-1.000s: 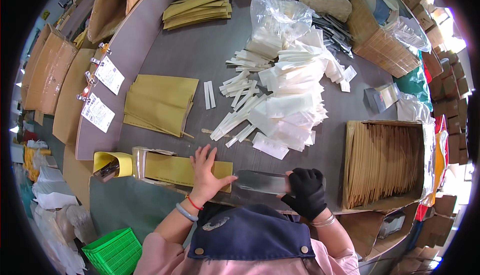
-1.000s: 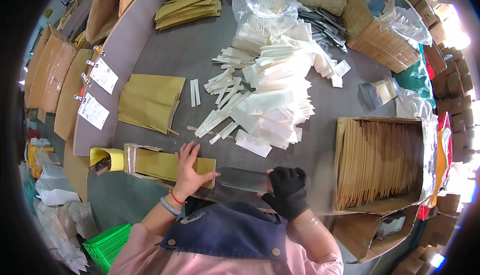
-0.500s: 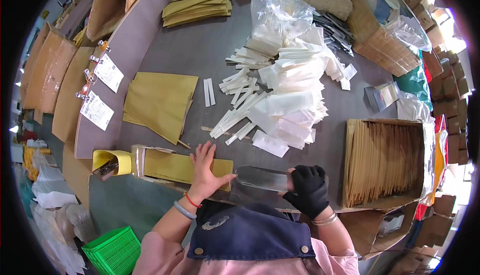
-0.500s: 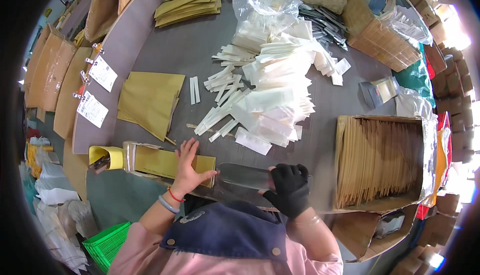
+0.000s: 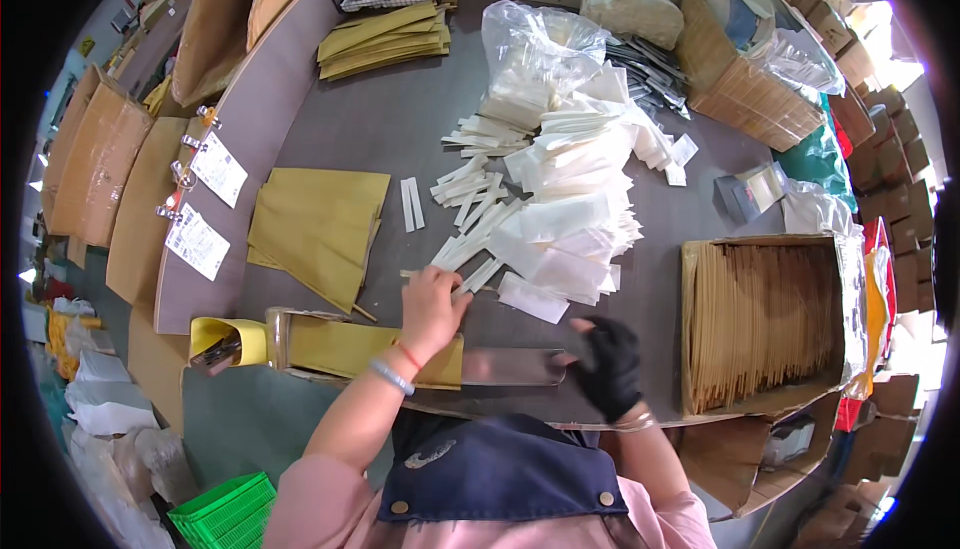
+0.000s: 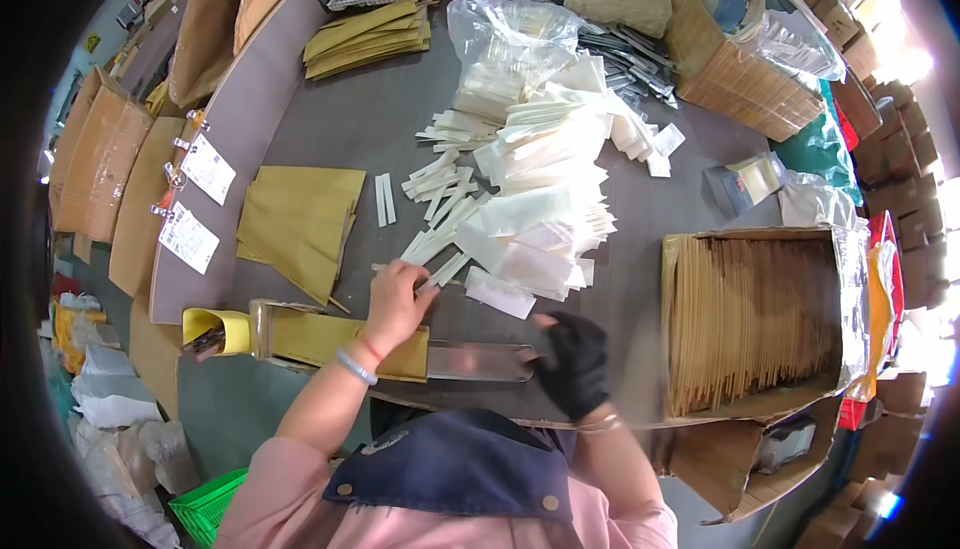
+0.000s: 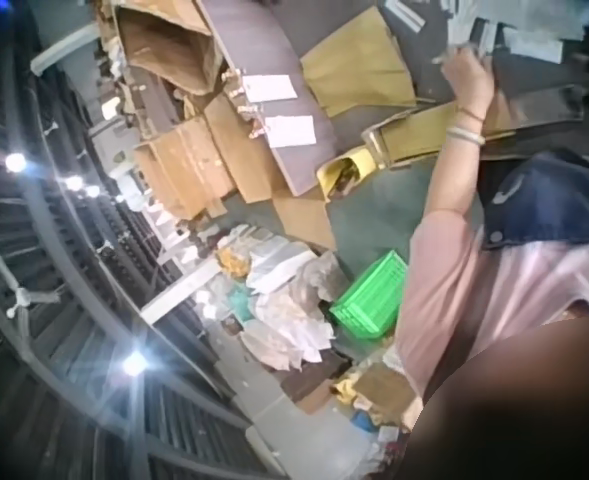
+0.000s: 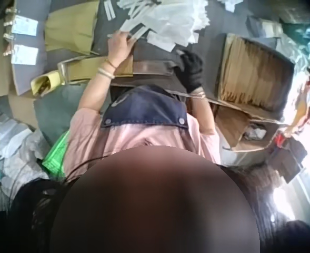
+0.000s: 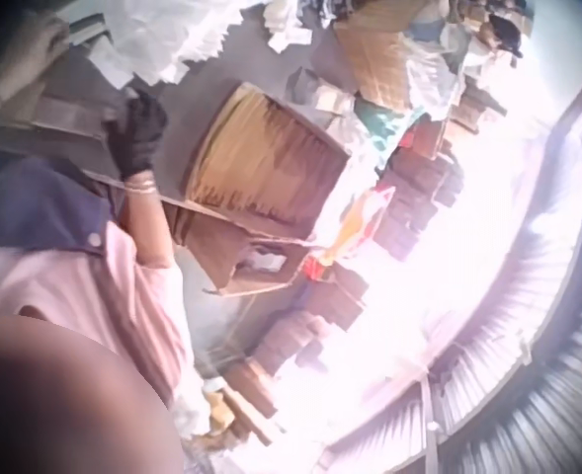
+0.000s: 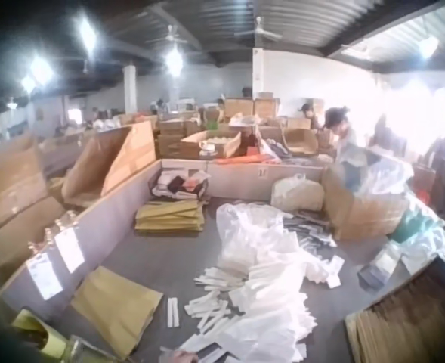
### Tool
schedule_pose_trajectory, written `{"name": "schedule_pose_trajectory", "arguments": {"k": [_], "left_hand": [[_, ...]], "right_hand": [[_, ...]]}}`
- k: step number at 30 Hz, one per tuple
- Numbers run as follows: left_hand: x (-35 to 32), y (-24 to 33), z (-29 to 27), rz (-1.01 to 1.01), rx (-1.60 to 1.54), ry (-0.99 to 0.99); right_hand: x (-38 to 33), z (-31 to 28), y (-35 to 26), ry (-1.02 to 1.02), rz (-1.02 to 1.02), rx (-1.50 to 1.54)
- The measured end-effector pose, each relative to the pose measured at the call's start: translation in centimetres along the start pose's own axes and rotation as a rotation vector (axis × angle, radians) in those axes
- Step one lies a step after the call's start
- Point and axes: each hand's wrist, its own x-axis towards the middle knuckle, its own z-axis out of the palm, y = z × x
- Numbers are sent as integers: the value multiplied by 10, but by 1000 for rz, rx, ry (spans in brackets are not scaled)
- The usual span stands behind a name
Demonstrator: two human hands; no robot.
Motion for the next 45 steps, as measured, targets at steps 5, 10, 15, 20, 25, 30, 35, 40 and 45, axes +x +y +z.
{"name": "schedule_pose_trajectory", "arguments": {"k": [5,10,15,20,25,30,35,40,45], "left_hand": [[20,-14,1,-47,195,-131],[23,-7,-5,85,86,10],[73,16,-3,488,-84,60],[84,3,0,517,-59,-225],[52,32,-35,378,-204,-161],[-4,53,-51,191,-500,-383],[-44,48,-15,364,19,-384],[-51,44,-17,379,20,-296],[-57,35,-21,362,28,-257]], "right_hand": [[-83,-73,140,468,412,-65],[-114,-130,172,293,903,-511],[-111,-135,183,110,842,-507],[-115,-119,198,126,914,-448],[-142,-128,224,706,855,-283],[-87,-125,134,748,442,449],[-45,-16,34,468,443,626],[-52,10,38,69,228,204],[-35,-13,25,-168,177,136]]}}
